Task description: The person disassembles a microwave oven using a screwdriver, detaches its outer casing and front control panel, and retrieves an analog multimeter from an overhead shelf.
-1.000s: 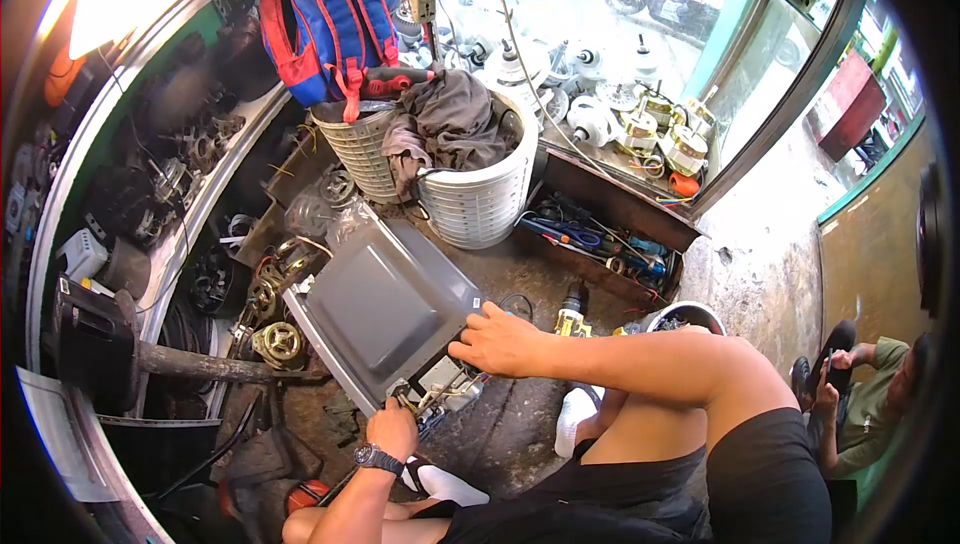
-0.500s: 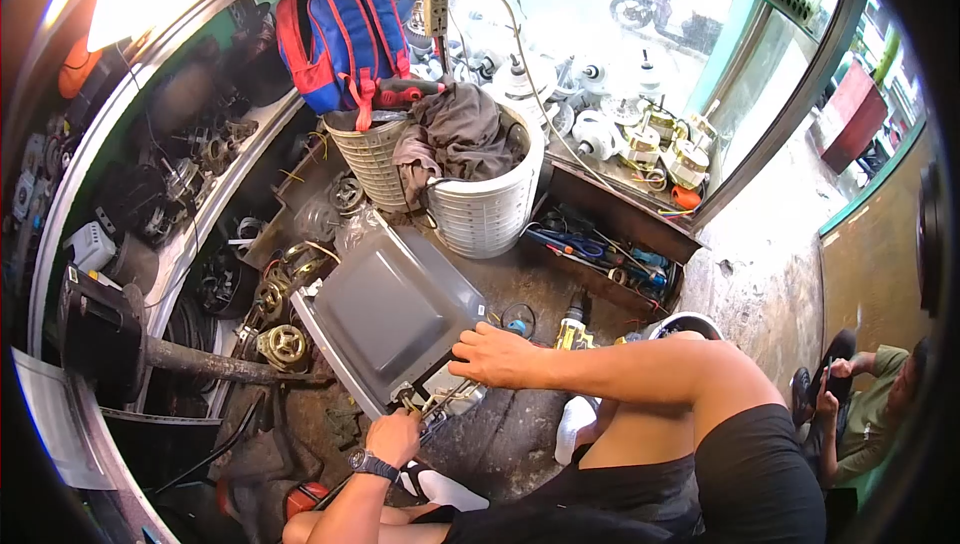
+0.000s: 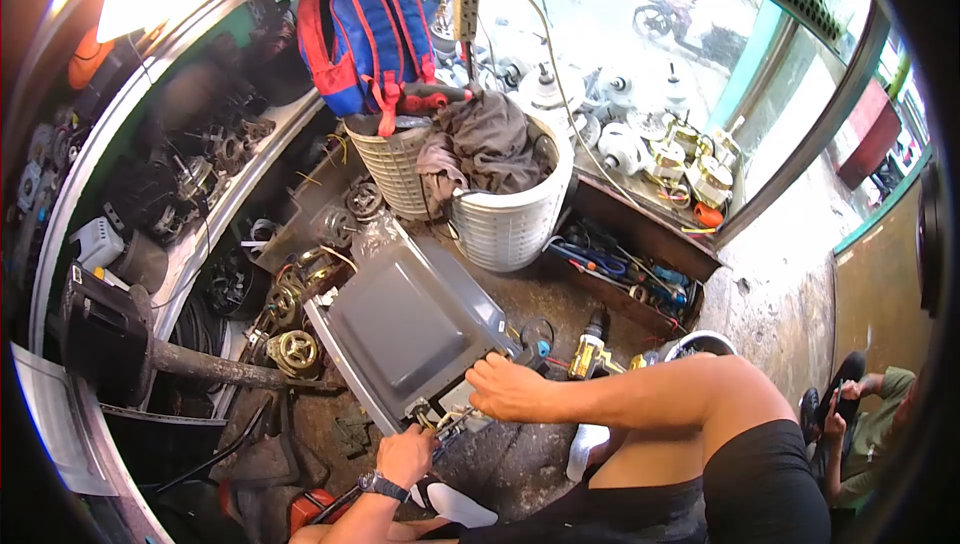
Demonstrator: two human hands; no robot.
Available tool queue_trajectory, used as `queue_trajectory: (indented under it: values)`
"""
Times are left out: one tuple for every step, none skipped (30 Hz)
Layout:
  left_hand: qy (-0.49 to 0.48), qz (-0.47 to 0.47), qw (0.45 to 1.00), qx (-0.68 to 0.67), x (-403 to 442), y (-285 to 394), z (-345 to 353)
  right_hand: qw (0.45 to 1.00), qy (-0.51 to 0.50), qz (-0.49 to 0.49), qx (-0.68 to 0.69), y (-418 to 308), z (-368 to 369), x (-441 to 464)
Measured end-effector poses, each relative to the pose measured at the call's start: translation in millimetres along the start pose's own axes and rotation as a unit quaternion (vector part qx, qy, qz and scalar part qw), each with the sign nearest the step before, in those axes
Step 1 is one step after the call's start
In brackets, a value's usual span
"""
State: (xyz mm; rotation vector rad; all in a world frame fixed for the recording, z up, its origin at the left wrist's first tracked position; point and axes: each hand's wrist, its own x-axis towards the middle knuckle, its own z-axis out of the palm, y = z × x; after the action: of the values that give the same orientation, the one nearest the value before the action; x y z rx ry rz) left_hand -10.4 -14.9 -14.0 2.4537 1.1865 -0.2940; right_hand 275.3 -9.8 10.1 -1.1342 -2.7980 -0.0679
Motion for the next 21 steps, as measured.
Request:
queue_trajectory:
  values:
    - [-0.005,-0.011,1.000,0.002,-1,2,0,1.000,0.003,-0.005,-0.018,0,-1,2]
    - [-0.002,-0.011,1.000,0.010,-3,3,4,1.000,0.000,-0.009,-0.025,0,-2,3]
    - [0.002,-0.011,1.000,0.017,-2,5,3,0.999,0.000,-0.015,-0.031,3,-1,4]
    - [-0.008,-0.012,1.000,0.015,-2,5,0,1.000,-0.003,-0.016,-0.011,5,0,5]
    - [-0.008,-0.015,1.000,0.009,-1,3,1,1.000,-0.009,-0.016,0.015,4,4,3]
    - [-0.017,-0.006,1.000,-0.003,-2,0,1,0.999,-0.025,-0.022,0.021,7,-3,2]
    - [-0.022,0.003,1.000,-0.014,1,-3,0,0.999,-0.029,-0.031,0.023,8,-1,2]
    - [-0.025,0.006,0.999,-0.029,2,-5,-2,0.999,-0.035,-0.025,0.031,8,2,3]
    - [-0.023,-0.001,0.999,-0.033,2,-7,-1,0.998,-0.040,-0.019,0.036,9,3,5]
    - [-0.024,0.003,0.999,-0.047,2,-9,0,0.997,-0.056,-0.007,0.050,8,3,6]
    - [-0.024,0.008,0.998,-0.062,3,-10,1,0.997,-0.058,-0.013,0.049,7,3,8]
    - [-0.024,0.004,0.998,-0.065,3,-11,0,0.995,-0.075,0.001,0.060,4,3,10]
    - [-0.026,0.010,0.998,-0.062,3,-11,0,0.993,-0.092,0.015,0.071,2,3,12]
    - [-0.027,0.015,0.998,-0.059,3,-11,0,0.993,-0.087,0.004,0.076,3,4,13]
    - [-0.028,0.012,0.998,-0.059,3,-12,-2,0.993,-0.086,0.001,0.078,3,3,15]
    - [-0.035,0.010,0.997,-0.066,3,-12,-3,0.993,-0.087,0.000,0.084,4,2,17]
    - [-0.041,0.008,0.996,-0.073,4,-13,-4,0.992,-0.087,-0.002,0.088,6,2,19]
    - [-0.040,0.007,0.996,-0.076,4,-14,-2,0.992,-0.083,-0.002,0.093,6,4,20]
    - [-0.037,0.007,0.996,-0.076,5,-15,0,0.992,-0.083,-0.003,0.090,4,5,20]
    - [-0.036,0.009,0.997,-0.070,5,-15,2,0.994,-0.078,-0.009,0.078,3,7,19]
    - [-0.036,0.011,0.997,-0.065,5,-14,1,0.995,-0.074,-0.015,0.066,1,6,20]
